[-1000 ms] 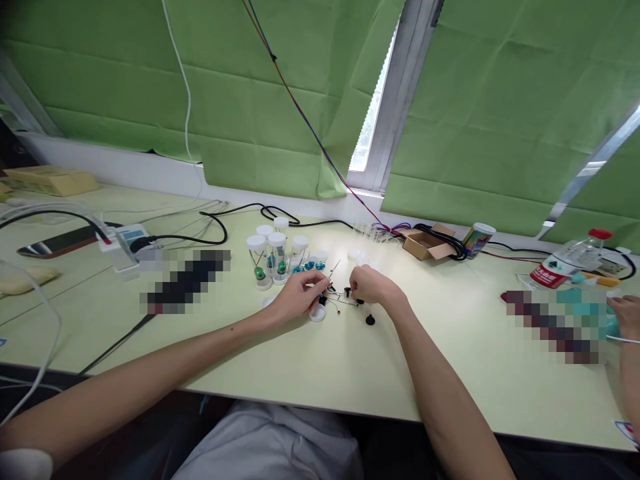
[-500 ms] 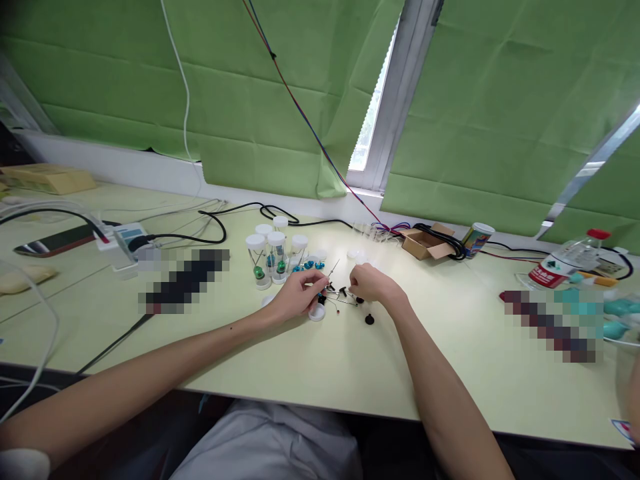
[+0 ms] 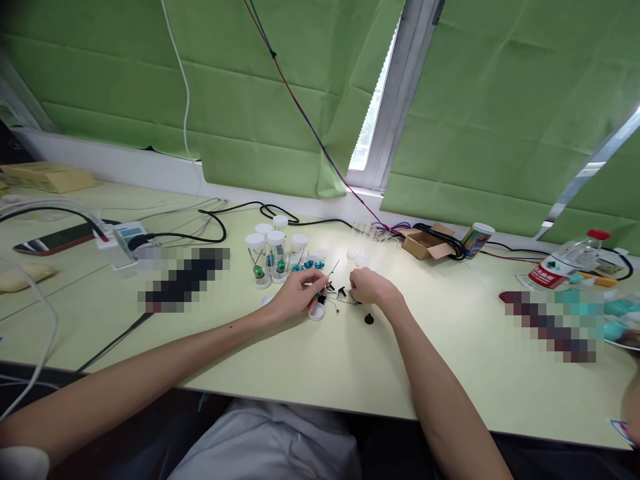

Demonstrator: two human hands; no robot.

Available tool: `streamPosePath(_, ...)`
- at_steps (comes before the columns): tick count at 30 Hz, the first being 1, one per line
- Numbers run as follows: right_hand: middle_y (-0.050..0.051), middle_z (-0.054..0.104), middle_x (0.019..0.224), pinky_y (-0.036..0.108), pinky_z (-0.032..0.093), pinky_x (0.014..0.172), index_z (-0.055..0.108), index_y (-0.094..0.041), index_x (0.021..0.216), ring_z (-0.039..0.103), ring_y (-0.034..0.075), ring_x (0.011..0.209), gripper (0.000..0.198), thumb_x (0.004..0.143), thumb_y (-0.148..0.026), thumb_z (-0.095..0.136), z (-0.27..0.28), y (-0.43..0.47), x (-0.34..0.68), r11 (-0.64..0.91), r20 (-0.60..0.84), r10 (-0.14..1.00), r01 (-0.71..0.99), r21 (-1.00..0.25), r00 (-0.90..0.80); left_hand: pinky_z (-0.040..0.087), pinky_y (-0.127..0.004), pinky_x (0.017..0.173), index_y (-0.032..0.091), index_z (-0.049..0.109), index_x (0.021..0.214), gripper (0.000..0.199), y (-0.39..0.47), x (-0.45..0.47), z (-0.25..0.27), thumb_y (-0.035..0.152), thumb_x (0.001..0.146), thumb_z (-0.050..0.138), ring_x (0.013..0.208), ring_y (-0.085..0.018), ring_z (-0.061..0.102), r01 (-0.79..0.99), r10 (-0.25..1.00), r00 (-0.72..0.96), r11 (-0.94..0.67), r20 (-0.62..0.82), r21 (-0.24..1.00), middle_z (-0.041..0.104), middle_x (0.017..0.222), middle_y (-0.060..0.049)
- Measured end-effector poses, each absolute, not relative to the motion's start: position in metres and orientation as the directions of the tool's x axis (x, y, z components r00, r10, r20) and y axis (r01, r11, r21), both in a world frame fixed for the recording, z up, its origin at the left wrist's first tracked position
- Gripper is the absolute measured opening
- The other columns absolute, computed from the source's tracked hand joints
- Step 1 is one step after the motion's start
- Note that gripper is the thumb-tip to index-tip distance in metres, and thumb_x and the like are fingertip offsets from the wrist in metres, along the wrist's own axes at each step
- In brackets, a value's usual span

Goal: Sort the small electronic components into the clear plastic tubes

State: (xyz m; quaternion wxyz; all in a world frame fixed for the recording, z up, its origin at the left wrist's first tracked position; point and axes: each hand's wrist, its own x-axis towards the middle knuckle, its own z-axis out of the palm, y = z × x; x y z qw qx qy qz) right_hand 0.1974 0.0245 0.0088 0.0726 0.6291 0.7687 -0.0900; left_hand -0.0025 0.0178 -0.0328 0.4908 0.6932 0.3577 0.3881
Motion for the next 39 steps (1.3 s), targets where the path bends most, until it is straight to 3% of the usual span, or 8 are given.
streamPosePath(9, 0.014, 0.07, 0.094, 0.026, 0.038, 0.059, 0.07, -0.013, 0.085, 0.064, 0.02, 0.082, 0.016, 0.087, -0.012, 0.054, 0.009, 0.024, 0.194, 0.204, -0.238, 0.95, 0.979, -0.019, -0.202, 0.031, -0.021, 0.039, 0.017, 0.06, 0.078, 0.035, 0.021, -0.002, -0.036, 0.049, 0.091, 0.054, 0.039, -0.005, 0.044, 0.116, 0.886, 0.439, -0.222, 0.15, 0.968, 0.065, 0.073, -0.001)
streamPosePath(21, 0.013, 0.069, 0.092, 0.026, 0.037, 0.061, 0.066, -0.014, 0.081, 0.065, 0.021, 0.083, 0.015, 0.089, -0.013, 0.052, 0.008, 0.024, 0.193, 0.238, -0.224, 0.946, 0.971, -0.002, -0.233, 0.026, -0.018, 0.034, 0.014, 0.061, 0.08, 0.022, 0.019, 0.0, -0.026, 0.031, 0.092, 0.056, 0.034, -0.002, 0.042, 0.015, 0.908, 0.418, -0.04, 0.03, 0.999, 0.062, 0.072, -0.001)
streamPosePath(39, 0.013, 0.069, 0.094, 0.026, 0.038, 0.057, 0.068, -0.014, 0.087, 0.064, 0.019, 0.077, 0.021, 0.094, -0.023, 0.051, 0.012, 0.024, 0.198, 0.183, -0.209, 0.96, 0.983, -0.034, -0.186, 0.025, -0.018, 0.034, 0.014, 0.061, 0.08, 0.023, 0.018, 0.0, -0.024, 0.031, 0.093, 0.056, 0.033, -0.002, 0.041, -0.003, 0.908, 0.419, -0.003, 0.004, 1.0, 0.063, 0.072, -0.002)
